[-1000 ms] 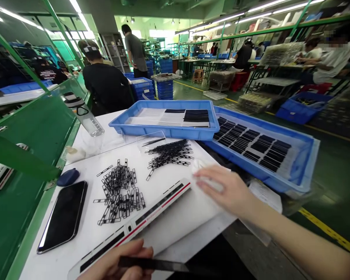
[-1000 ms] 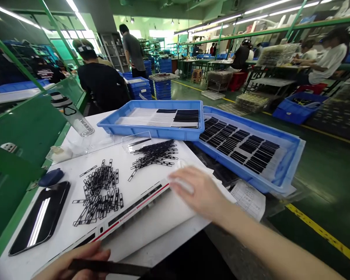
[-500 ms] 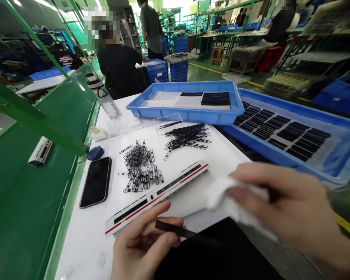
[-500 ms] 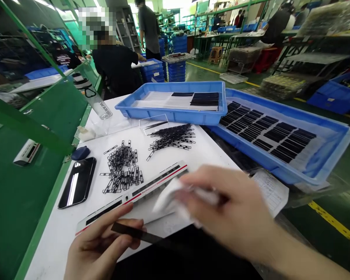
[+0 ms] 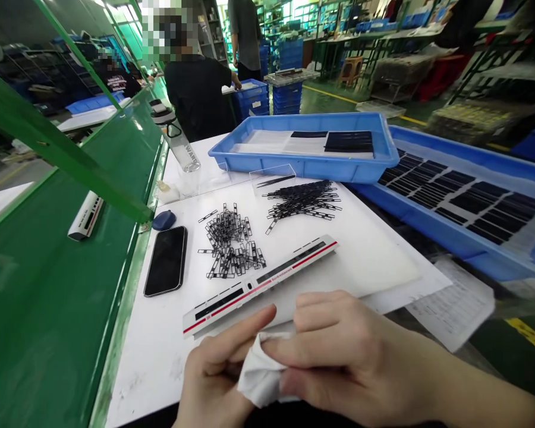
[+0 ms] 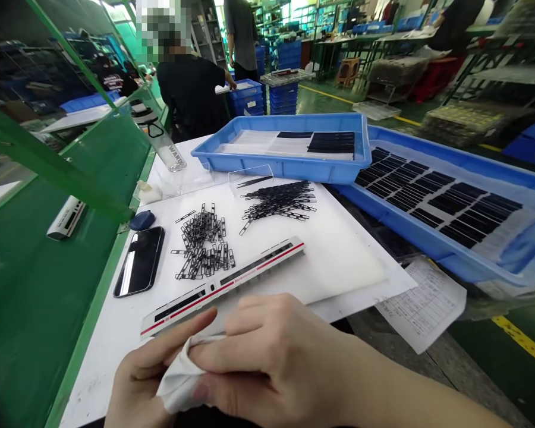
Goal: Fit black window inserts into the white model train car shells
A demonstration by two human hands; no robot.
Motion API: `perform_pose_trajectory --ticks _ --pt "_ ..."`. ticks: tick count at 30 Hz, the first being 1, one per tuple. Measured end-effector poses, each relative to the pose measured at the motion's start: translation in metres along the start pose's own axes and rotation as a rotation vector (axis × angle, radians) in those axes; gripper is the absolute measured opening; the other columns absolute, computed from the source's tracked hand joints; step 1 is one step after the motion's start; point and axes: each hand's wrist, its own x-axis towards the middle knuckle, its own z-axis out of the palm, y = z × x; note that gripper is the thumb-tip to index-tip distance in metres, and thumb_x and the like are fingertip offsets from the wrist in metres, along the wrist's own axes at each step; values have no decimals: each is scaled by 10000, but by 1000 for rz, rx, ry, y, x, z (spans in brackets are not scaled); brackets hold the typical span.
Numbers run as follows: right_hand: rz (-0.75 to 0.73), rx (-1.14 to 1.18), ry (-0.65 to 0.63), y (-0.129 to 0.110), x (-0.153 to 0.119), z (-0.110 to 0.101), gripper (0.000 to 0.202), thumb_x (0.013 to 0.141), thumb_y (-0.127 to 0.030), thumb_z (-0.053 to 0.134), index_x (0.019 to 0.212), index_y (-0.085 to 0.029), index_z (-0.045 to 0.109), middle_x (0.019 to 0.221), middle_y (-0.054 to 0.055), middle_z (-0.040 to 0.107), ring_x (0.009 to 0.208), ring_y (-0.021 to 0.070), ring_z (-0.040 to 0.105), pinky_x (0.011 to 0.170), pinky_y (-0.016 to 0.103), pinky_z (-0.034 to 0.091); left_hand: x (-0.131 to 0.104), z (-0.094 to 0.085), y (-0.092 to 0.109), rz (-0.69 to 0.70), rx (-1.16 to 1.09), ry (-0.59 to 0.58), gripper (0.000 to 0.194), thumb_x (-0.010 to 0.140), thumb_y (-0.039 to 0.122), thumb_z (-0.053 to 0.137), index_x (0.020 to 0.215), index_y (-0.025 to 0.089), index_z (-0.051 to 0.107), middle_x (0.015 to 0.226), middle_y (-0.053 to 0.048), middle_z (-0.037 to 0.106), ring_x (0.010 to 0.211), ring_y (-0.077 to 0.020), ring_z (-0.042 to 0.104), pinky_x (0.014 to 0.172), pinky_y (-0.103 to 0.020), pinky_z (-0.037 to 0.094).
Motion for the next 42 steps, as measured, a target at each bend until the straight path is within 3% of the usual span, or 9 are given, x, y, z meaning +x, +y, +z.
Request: perform_pose_trajectory --ticks 7,10,14,18,21,27,30,35,42 --pt "20 -164 -54 -6 -11 -9 212 1009 -263 695 1188 -169 756 717 -15 615 654 129 554 608 269 392 5 -9 2 -18 -136 -15 445 617 275 996 1046 305 882 680 -30 817 538 -194 736 533 -226 613" --pt "-10 -329 -61 -10 -18 -7 178 1029 -229 644 1172 -205 747 708 -22 591 656 145 532 594 294 361 10 -12 3 -21 -278 2 310 632 294 1006 919 284 890 699 -48 826 593 -216 783 563 -237 649" --pt "-59 -410 53 -11 -23 1 213 1075 -182 537 1094 -193 749 644 -37 499 587 139 441 578 296 350 10 -8 9 -89 -340 83 250 610 343 1021 745 217 853 713 -67 827 638 -244 804 578 -265 671" --pt "-43 -454 60 -8 -25 1 267 1088 -184 518 1244 -179 735 685 -22 545 620 146 497 583 300 374 10 -5 14 -100 -392 153 375 599 350 1032 923 245 873 721 -46 830 606 -195 790 588 -214 656" --pt "-24 -478 50 -6 -27 -1 283 1081 -163 505 1263 -139 721 701 -8 566 620 156 508 568 312 393 15 -6 16 -63 -390 174 460 596 319 1039 1021 257 872 743 -52 837 605 -166 781 579 -166 636" --pt "-49 -511 145 -4 -35 -4 236 1048 -119 554 1205 -120 730 672 -4 565 608 156 495 534 325 394 22 -6 24 -41 -384 155 346 546 263 1060 836 241 871 719 -37 837 521 -126 750 533 -108 611" --pt "-60 -543 173 -2 -42 -5 259 1060 -120 509 1224 -113 708 664 3 571 606 165 503 510 337 389 23 -6 29 -78 -371 217 393 488 286 1076 810 235 855 744 -37 845 547 -152 773 518 -109 610" --pt "-79 -525 211 4 -60 -7 361 1058 -111 479 1392 -93 614 718 31 626 681 190 609 552 338 493 25 -10 35 -72 -313 338 486 363 305 1097 756 210 828 751 -29 842 522 -165 767 470 -95 590" --pt "-72 -628 325 11 -72 -12 347 1039 -81 514 1347 -159 656 733 18 669 698 182 679 545 306 520 34 -24 36 -14 -255 388 474 470 315 1075 868 205 842 888 -1 850 643 -124 785 564 -29 585"
